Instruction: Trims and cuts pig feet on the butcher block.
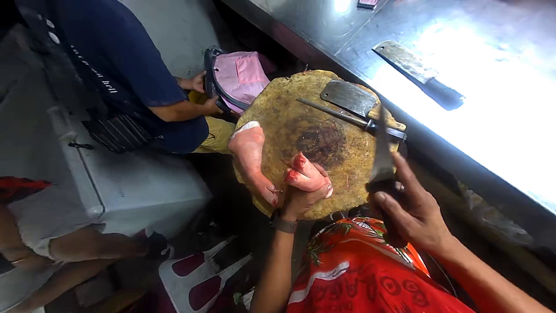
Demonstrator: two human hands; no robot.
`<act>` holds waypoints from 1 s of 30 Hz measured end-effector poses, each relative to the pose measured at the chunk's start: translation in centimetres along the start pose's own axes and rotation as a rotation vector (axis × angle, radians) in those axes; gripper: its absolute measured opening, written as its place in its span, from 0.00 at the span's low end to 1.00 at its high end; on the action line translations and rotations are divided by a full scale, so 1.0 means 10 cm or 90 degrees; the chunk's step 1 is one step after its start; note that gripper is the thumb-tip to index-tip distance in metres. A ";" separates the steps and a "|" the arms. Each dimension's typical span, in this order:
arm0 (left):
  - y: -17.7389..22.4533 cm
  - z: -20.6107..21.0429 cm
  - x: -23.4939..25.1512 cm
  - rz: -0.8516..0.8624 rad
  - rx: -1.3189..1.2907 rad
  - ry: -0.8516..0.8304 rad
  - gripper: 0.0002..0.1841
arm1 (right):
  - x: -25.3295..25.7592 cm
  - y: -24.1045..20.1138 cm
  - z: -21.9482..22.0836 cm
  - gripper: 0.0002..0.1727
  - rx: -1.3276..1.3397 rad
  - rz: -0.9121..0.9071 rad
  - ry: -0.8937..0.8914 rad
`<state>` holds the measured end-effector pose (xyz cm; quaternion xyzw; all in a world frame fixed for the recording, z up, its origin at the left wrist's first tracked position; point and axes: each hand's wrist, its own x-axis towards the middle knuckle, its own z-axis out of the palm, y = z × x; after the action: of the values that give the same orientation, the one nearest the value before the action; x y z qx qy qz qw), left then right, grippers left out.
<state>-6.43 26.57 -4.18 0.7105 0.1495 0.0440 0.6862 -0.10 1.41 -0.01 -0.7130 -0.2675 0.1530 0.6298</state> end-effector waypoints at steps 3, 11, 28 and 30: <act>0.00 0.04 0.02 0.012 0.072 0.007 0.18 | 0.18 -0.30 0.04 0.33 -0.189 -0.136 -0.121; -0.03 0.10 0.01 0.064 0.042 -0.009 0.24 | 0.44 -0.55 0.11 0.32 -0.440 -0.178 -0.201; -0.01 0.10 0.07 0.052 0.007 -0.050 0.20 | 0.40 -0.58 0.09 0.31 -0.485 -0.158 -0.201; 0.00 0.09 0.09 0.051 0.046 -0.053 0.21 | 0.39 -0.53 0.09 0.31 -0.505 -0.149 -0.203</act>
<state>-5.31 25.91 -4.33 0.7416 0.0938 0.0366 0.6632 1.57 4.68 5.55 -0.8321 -0.4781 0.0741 0.2711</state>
